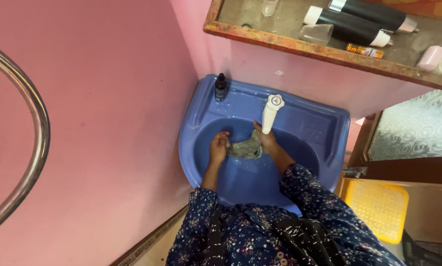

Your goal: The person washes a cloth in a blue sink and then uses it to wipe the glass and frame of a window. The person scrubs the textured glass and the wooden frame thoroughly with the wet cloth.

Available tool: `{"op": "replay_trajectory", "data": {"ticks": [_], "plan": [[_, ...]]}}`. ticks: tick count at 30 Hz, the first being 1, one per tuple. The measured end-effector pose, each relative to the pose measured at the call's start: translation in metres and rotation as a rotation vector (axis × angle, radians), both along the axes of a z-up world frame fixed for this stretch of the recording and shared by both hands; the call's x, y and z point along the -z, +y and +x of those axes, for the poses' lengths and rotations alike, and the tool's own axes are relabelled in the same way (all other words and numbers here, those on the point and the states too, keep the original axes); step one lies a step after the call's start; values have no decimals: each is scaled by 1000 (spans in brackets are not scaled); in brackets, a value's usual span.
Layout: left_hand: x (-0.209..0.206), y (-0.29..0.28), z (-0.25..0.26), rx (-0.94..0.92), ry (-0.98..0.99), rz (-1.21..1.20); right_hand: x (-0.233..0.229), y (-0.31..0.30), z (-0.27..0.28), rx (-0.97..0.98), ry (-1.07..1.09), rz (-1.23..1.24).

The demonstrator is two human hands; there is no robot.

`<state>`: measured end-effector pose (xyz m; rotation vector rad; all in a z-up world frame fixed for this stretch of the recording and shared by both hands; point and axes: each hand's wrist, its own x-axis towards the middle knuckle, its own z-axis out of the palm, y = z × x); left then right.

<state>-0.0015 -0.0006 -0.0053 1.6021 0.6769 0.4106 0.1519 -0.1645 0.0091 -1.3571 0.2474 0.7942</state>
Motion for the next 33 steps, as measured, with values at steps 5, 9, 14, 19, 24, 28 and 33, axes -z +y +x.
{"op": "replay_trajectory", "data": {"ticks": [5,9,14,19,24,28,33], "plan": [[15,-26,25,233,154,128,-13,-38,13,-443,-395,-462],[19,-65,54,469,-232,196,-46,-74,17,-703,-836,-675],[15,-95,86,610,-130,-111,-132,-73,13,-604,-1052,-851],[9,-82,91,444,66,100,-166,-43,48,-491,-1475,-676],[-31,-48,65,601,122,163,-151,-15,68,-721,-1479,-1097],[-103,-26,46,784,173,208,-168,-7,54,-604,-1223,-1144],[-181,-26,39,844,-92,-17,-159,-24,27,-181,-1322,-874]]}}
